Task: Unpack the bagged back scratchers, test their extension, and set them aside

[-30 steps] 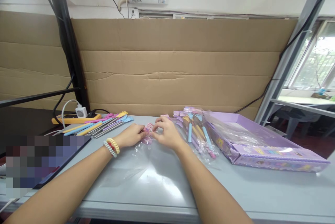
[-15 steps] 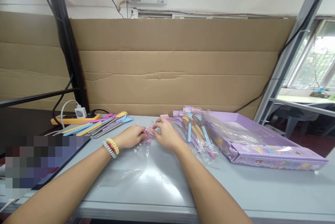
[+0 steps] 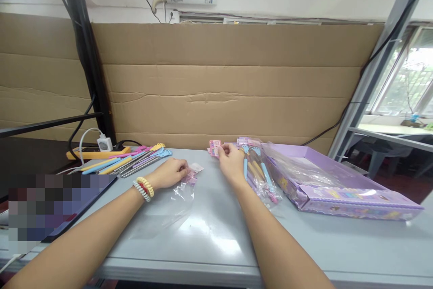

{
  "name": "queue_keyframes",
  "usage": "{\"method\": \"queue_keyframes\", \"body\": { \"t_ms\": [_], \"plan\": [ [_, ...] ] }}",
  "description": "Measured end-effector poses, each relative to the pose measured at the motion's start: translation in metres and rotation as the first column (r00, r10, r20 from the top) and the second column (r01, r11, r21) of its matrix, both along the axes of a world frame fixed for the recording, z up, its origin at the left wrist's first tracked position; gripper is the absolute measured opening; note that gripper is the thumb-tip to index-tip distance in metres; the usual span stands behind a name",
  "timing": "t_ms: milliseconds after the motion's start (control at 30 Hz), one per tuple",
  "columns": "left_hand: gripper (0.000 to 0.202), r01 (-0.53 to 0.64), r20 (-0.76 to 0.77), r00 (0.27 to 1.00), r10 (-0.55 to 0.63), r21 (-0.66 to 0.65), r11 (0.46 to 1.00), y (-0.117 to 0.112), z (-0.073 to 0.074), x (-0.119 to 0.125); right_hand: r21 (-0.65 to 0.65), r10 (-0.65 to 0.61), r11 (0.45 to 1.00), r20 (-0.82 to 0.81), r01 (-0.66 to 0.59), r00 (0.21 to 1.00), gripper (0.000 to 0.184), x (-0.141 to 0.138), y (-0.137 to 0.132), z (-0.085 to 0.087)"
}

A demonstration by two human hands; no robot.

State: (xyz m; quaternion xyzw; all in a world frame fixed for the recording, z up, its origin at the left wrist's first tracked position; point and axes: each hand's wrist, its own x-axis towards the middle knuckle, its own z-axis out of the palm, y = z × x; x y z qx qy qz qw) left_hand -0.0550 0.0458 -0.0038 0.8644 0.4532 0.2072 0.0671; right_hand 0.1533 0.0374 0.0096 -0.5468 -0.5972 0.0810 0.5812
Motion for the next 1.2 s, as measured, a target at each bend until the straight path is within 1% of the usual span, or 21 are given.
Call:
{"method": "queue_keyframes", "body": {
  "t_ms": [133,200,267,333,367,433,500,567,633,700,733,767,800,867,933,967,1033,1100,1200],
  "plan": [
    [0.023,-0.026,0.029,0.999,0.026,0.019,0.999,0.000,-0.001,0.000,-0.021,0.015,1.000,0.026,-0.015,1.000,0.020,-0.002,0.000,-0.004],
    [0.024,-0.051,0.042,0.998,0.050,0.028,0.998,0.000,-0.001,0.001,-0.021,0.052,0.998,0.084,-0.051,0.995,0.021,-0.004,0.000,-0.008],
    [0.030,-0.073,0.065,0.995,0.071,0.029,0.997,0.000,-0.001,0.001,-0.023,0.084,0.996,0.158,-0.081,0.984,0.017,-0.006,0.000,-0.011],
    [0.033,-0.090,0.122,0.989,0.083,0.052,0.995,0.000,0.001,0.001,-0.041,0.100,0.995,0.216,-0.093,0.971,0.014,-0.007,0.002,-0.013],
    [0.032,-0.108,0.175,0.980,0.093,0.078,0.991,0.000,0.002,0.000,-0.060,0.107,0.994,0.237,-0.095,0.965,0.013,-0.008,0.002,-0.014],
    [0.029,-0.172,0.336,0.934,0.123,0.121,0.978,0.001,0.007,-0.001,-0.110,0.132,0.988,0.275,-0.105,0.952,0.014,-0.008,0.004,-0.016],
    [0.025,-0.229,0.522,0.842,0.140,0.110,0.967,0.002,0.011,-0.002,-0.152,0.170,0.980,0.293,-0.130,0.941,0.017,-0.007,0.007,-0.018],
    [0.021,-0.234,0.662,0.739,0.130,0.070,0.970,0.002,0.014,-0.003,-0.181,0.237,0.964,0.270,-0.193,0.933,0.022,-0.007,0.008,-0.019],
    [0.017,-0.208,0.742,0.662,0.109,0.042,0.977,0.003,0.016,-0.003,-0.241,0.355,0.923,0.221,-0.301,0.909,0.029,-0.007,0.008,-0.022],
    [0.016,-0.173,0.782,0.617,0.095,0.017,0.985,0.003,0.015,-0.001,-0.343,0.481,0.851,0.204,-0.398,0.853,0.038,-0.008,0.006,-0.024],
    [0.016,-0.151,0.792,0.604,0.086,0.007,0.989,0.003,0.014,0.000,-0.391,0.520,0.823,0.224,-0.413,0.824,0.041,-0.009,0.004,-0.025],
    [0.016,-0.125,0.797,0.600,0.076,0.000,0.992,0.003,0.013,0.001,-0.423,0.536,0.811,0.259,-0.404,0.804,0.043,-0.010,0.003,-0.025],
    [0.016,-0.101,0.798,0.599,0.065,-0.005,0.995,0.003,0.011,0.002,-0.430,0.528,0.818,0.302,-0.381,0.794,0.043,-0.011,0.001,-0.025],
    [0.017,-0.056,0.794,0.607,0.046,-0.015,0.998,0.003,0.009,0.003,-0.383,0.477,0.860,0.365,-0.338,0.799,0.039,-0.012,-0.001,-0.023],
    [0.017,0.001,0.786,0.617,0.034,-0.044,0.999,0.003,0.008,0.004,-0.324,0.444,0.883,0.341,-0.340,0.829,0.040,-0.013,-0.002,-0.020],
    [0.018,0.043,0.780,0.625,0.026,-0.068,0.997,0.002,0.008,0.004,-0.306,0.447,0.882,0.298,-0.359,0.844,0.043,-0.014,-0.001,-0.019],
    [0.019,0.151,0.763,0.646,0.004,-0.132,0.980,0.000,0.007,0.005,-0.296,0.482,0.857,0.176,-0.421,0.858,0.046,-0.015,-0.001,-0.017],
    [0.021,0.257,0.744,0.668,-0.024,-0.200,0.945,-0.003,0.006,0.006,-0.299,0.530,0.818,0.059,-0.492,0.846,0.043,-0.015,-0.001,-0.017],
    [0.024,0.336,0.717,0.694,-0.060,-0.249,0.908,-0.005,0.004,0.008,-0.316,0.588,0.762,-0.028,-0.565,0.809,0.036,-0.016,0.000,-0.019]
  ]
}}
